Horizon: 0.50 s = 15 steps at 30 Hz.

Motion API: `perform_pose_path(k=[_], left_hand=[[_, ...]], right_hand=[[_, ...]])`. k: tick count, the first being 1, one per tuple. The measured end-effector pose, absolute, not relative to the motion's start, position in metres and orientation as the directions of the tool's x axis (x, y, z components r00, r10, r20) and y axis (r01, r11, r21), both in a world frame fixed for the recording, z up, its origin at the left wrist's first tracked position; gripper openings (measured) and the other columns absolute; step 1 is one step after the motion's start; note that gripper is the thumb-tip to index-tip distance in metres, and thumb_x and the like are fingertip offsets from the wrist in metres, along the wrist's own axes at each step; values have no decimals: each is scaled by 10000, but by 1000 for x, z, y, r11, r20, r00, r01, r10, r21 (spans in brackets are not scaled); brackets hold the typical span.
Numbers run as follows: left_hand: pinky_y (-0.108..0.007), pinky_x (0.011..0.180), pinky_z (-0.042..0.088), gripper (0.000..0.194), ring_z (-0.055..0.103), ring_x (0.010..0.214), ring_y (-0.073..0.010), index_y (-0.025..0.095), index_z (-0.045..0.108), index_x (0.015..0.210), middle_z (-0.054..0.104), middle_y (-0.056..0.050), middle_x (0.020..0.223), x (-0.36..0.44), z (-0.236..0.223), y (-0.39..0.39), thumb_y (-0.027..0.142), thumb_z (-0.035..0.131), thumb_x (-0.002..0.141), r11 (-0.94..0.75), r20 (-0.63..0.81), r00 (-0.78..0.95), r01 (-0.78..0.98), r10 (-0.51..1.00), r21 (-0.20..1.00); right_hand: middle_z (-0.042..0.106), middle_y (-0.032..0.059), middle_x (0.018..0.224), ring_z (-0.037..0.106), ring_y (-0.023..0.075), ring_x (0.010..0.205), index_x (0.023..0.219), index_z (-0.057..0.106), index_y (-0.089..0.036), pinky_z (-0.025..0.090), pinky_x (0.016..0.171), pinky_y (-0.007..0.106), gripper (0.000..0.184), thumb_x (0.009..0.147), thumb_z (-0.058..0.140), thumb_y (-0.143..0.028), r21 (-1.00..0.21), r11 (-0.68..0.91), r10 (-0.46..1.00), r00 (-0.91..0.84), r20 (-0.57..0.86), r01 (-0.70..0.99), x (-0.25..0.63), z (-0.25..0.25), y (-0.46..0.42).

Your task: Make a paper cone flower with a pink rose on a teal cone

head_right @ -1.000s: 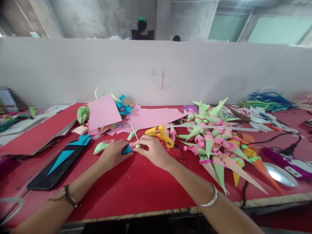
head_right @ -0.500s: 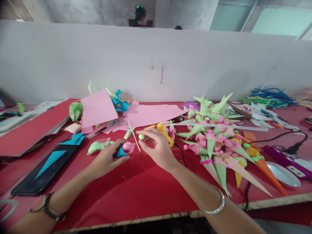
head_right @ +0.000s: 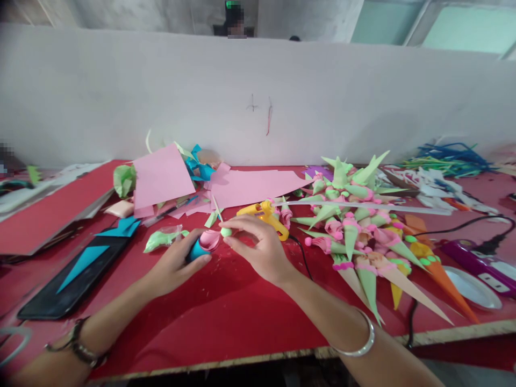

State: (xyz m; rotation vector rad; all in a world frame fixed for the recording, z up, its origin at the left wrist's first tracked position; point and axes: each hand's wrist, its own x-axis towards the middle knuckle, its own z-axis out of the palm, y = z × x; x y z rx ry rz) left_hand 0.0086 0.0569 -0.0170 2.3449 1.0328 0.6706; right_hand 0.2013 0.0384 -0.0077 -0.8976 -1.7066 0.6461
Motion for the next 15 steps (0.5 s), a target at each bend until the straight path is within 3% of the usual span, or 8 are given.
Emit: perform_pose_path(k=[15], left_hand=[[-241,609,389,308,543,705,-163,206,409,1078,582,-24,838,8,-16,58,366,420,815,-641,233,615,607,753,471]], right_hand=[[598,33,951,540,166,953,929,633,-253,465,806,310,187,774,534,-215,-767,570,820,-249,514,294,203,-6,40]])
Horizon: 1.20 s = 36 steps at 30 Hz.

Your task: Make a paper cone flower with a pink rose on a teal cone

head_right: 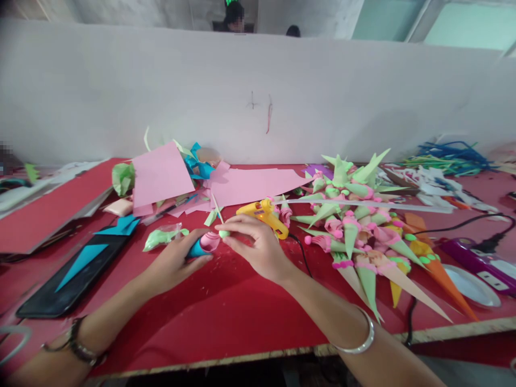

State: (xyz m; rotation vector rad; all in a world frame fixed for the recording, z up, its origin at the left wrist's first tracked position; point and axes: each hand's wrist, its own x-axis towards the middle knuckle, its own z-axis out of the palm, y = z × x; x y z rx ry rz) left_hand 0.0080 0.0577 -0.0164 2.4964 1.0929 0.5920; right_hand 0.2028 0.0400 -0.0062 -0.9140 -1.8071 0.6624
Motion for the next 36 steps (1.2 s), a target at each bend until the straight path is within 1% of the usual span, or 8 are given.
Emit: perform_pose_path(k=[3,7,9,14,23,26,30,36], left_hand=[[-244,610,391,313,553,719,-168,203,406,1083,592,-33,872,8,-16,58,360,423,813,-643,236,611,621,755,449],[-262,595,394,338,567,704,-185,187,416,1077,601,-49,871,9,-16,59,373,445,797,-617,247,570,673,784,408],[-268,582,396,346,574,691,-193,191,431,1073,604,-50,861,8,-16,60,387,454,788,-610,267,549,697,792,378],[-273,601,413,334,592,737,-204,214,442,1067,605,-53,926,8,-18,61,406,441,794,-618,313,536,719,784,318],[-298,681,432,306,585,852,-221,225,426,1093,576,-63,1073,7,-20,62,368,399,824,-642,252,591,717,766,270],[-305,667,435,309,589,843,-231,218,425,1096,583,-69,1059,7,-20,63,357,401,821,-633,237,587,732,774,251],[-320,622,435,314,598,802,-255,210,431,1096,600,-85,996,9,-19,62,339,415,810,-597,252,546,770,799,224],[-311,646,426,309,595,801,-232,219,416,1102,601,-76,980,10,-21,62,223,415,793,-617,249,567,745,786,253]], right_hand=[[587,32,952,536,162,955,938,629,-250,460,816,305,200,770,537,-196,-773,569,820,-260,510,279,203,-8,40],[563,32,994,539,147,948,1075,550,-261,473,819,300,323,762,543,-180,-831,540,833,-229,504,132,200,-11,41],[570,32,973,546,140,929,1061,554,-252,482,807,291,304,764,543,-188,-843,529,842,-186,506,96,199,-12,41],[597,42,922,551,161,916,893,635,-227,494,755,289,154,758,560,-238,-841,493,869,-151,470,220,200,-10,41],[609,32,888,562,163,890,871,646,-241,486,770,316,142,759,559,-240,-802,533,846,-183,500,270,200,-11,40],[604,32,896,562,159,890,882,640,-237,484,786,314,151,760,552,-227,-798,533,846,-184,500,281,199,-12,40],[589,43,960,569,149,886,991,593,-232,499,774,298,242,754,553,-205,-823,527,849,-168,501,212,199,-13,41],[616,38,889,573,151,862,876,636,-220,499,756,292,144,750,566,-236,-801,521,854,-175,490,295,198,-11,39]])
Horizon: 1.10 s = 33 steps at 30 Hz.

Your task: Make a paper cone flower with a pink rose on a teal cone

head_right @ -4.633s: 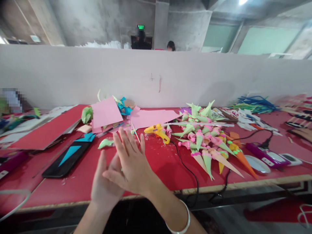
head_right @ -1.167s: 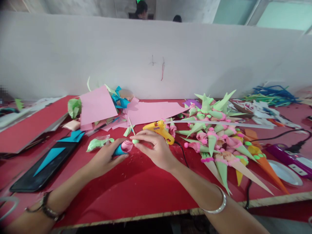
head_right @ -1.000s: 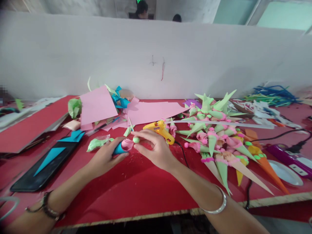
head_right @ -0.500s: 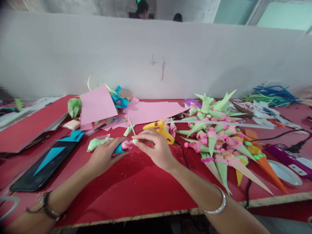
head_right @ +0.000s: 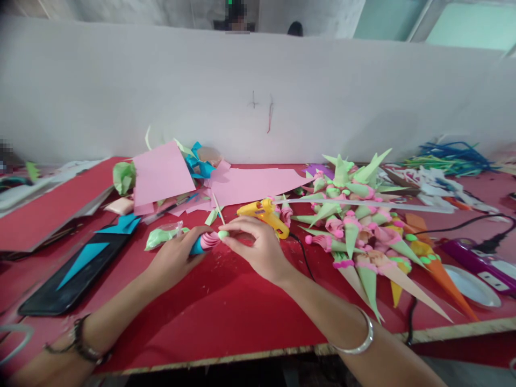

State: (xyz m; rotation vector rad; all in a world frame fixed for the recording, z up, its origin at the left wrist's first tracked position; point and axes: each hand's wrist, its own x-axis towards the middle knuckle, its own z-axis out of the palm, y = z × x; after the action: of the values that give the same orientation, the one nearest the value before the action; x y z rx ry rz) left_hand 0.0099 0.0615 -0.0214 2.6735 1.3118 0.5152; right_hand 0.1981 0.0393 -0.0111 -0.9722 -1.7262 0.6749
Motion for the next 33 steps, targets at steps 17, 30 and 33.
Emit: perform_pose_path(k=[17,30,33], left_hand=[[-218,554,358,204,509,623,-126,183,468,928,574,10,750,15,-18,59,192,452,724,-569,180,590,580,787,583],[-215,579,348,103,450,582,-96,153,491,724,522,37,642,16,-14,57,255,485,711,-538,130,620,536,774,650],[-209,566,343,111,431,572,-90,148,488,696,499,39,623,17,-13,57,257,485,711,-518,118,620,518,776,681]], right_hand=[[606,38,907,570,157,877,919,626,-227,498,749,285,182,751,558,-217,-791,547,835,-244,493,275,199,-10,38],[604,28,796,564,121,739,854,617,-177,479,692,251,126,736,585,-206,-769,590,797,-334,504,247,199,-10,37],[599,25,796,565,116,715,869,606,-177,479,667,240,139,736,584,-212,-781,578,802,-341,491,236,199,-11,37]])
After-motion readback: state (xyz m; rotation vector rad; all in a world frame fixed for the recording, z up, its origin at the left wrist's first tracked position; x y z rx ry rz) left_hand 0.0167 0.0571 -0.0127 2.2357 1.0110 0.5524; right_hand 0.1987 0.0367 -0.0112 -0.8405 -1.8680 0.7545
